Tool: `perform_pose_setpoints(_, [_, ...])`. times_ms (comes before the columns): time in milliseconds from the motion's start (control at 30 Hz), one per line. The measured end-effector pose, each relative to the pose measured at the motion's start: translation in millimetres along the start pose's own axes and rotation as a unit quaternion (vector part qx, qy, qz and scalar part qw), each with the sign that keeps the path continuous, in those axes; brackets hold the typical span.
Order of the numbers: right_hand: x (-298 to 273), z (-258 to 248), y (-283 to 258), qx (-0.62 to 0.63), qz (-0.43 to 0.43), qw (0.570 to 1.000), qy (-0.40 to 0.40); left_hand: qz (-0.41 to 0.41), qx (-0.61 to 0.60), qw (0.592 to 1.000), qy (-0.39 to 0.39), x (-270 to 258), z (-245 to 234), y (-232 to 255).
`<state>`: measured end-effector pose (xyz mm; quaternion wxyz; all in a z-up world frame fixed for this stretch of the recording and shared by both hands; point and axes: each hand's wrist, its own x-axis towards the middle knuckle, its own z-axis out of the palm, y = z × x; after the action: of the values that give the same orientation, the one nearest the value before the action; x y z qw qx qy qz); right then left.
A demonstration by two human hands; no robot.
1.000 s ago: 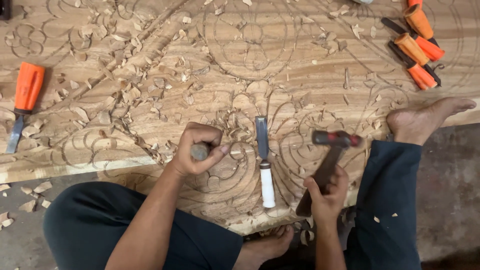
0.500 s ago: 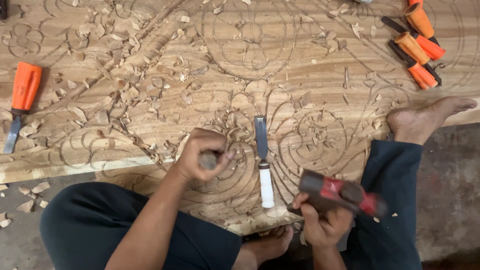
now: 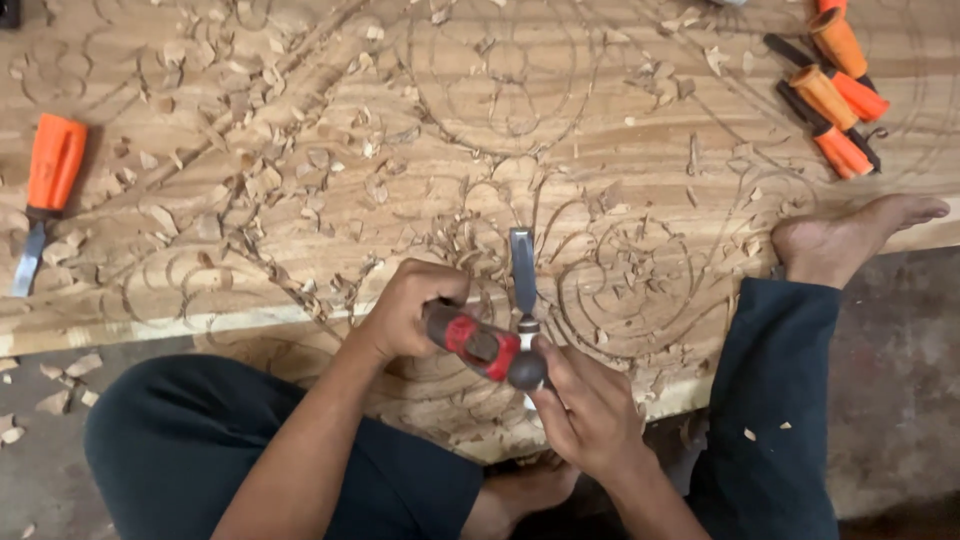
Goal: The person carves decorative patterns into a wooden board using chisels, tapping the tools with a hammer to chip away the wood.
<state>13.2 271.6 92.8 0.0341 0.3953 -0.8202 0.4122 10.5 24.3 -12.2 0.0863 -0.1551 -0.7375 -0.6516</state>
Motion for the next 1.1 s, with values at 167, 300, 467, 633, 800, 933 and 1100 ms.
perform_pose_setpoints(167, [-21.5, 7.6, 8.0, 0.034, 0.078, 0.996, 0.014, -0.021, -0.092, 0.981, 0.169, -10.3, 11.2, -37.1])
perform_pose_setpoints(300, [-46.5, 14.4, 18.1, 0.109, 0.198, 0.971, 0.073, 0.024, -0.131, 0.979, 0.157, -8.4, 13.2, -21.8])
perform_pose_setpoints(467, [-48.2, 11.9, 17.1, 0.118, 0.302, 0.943, 0.080, 0.054, -0.193, 0.970, 0.137, -0.6, -8.6, -7.1])
perform_pose_setpoints(633, [-53.6, 19.4, 21.2, 0.193, 0.285, 0.935, 0.080, -0.060, -0.172, 0.976, 0.116, -7.0, -13.8, -17.1])
perform_pose_setpoints(800, [-63.4, 23.5, 23.6, 0.176, 0.276, 0.943, 0.067, -0.070, -0.144, 0.983, 0.088, 2.8, -17.8, -2.4])
perform_pose_setpoints(933, [-61.6, 23.7, 23.5, 0.192, 0.255, 0.946, 0.057, -0.032, -0.093, 0.992, 0.083, -0.5, -13.8, -12.5])
perform_pose_setpoints(1100, [-52.0, 15.2, 13.6, 0.160, 0.198, 0.964, 0.080, 0.038, -0.025, 0.995, 0.087, -6.7, 9.3, -30.1])
